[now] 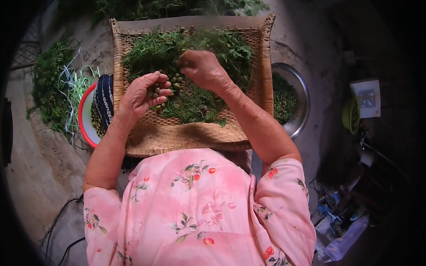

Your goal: The person picks clusters of small green seeds from leafy branches by hand and sorts them on a woven tray.

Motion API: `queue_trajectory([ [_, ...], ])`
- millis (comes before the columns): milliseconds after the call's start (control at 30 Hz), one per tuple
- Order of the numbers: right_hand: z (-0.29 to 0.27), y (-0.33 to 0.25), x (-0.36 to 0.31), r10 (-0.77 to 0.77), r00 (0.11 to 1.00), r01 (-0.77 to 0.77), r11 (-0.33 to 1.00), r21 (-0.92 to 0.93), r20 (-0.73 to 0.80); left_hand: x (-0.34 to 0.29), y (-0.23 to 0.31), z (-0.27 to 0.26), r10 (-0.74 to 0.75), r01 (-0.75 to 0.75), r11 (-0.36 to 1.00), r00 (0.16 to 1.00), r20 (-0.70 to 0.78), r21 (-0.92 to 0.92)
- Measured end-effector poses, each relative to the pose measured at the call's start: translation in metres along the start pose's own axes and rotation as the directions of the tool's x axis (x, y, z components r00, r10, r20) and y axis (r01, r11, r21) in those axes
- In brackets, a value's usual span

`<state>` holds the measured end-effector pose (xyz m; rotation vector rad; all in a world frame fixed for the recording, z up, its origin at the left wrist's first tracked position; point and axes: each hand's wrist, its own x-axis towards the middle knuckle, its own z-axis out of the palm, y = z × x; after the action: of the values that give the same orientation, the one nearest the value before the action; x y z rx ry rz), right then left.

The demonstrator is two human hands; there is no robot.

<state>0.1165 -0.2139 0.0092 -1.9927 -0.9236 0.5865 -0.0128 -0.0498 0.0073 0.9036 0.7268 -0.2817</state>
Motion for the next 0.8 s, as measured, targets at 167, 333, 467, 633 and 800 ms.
queue_trajectory([
  [167, -0.021, -0.011, 0.002, 0.068, 0.969, -0.104, 0.984, 0.141, 0.239, -0.005, 0.004, 0.004, -0.042, 0.043, 0.999, 0.997, 0.071, -0.021],
  [333, -0.029, 0.009, -0.013, 0.334, 0.867, 0.019, 0.720, -0.693, 0.370, 0.001, 0.002, 0.001, -0.001, -0.001, 1.000, 0.996, 0.086, 0.025],
  [467, -0.018, 0.024, -0.025, 0.327, 0.819, 0.182, 0.631, -0.754, 0.472, 0.000, 0.001, 0.001, 0.014, -0.017, 0.999, 0.996, 0.085, 0.035],
  [633, -0.003, 0.035, -0.035, 0.306, 0.807, 0.273, 0.566, -0.778, 0.506, 0.000, 0.001, 0.000, 0.015, -0.018, 0.999, 0.996, 0.089, 0.034],
  [800, -0.027, 0.033, -0.022, 0.306, 0.873, 0.033, 0.741, -0.671, 0.381, 0.001, 0.002, 0.001, 0.020, -0.022, 0.999, 0.997, 0.070, 0.038],
])
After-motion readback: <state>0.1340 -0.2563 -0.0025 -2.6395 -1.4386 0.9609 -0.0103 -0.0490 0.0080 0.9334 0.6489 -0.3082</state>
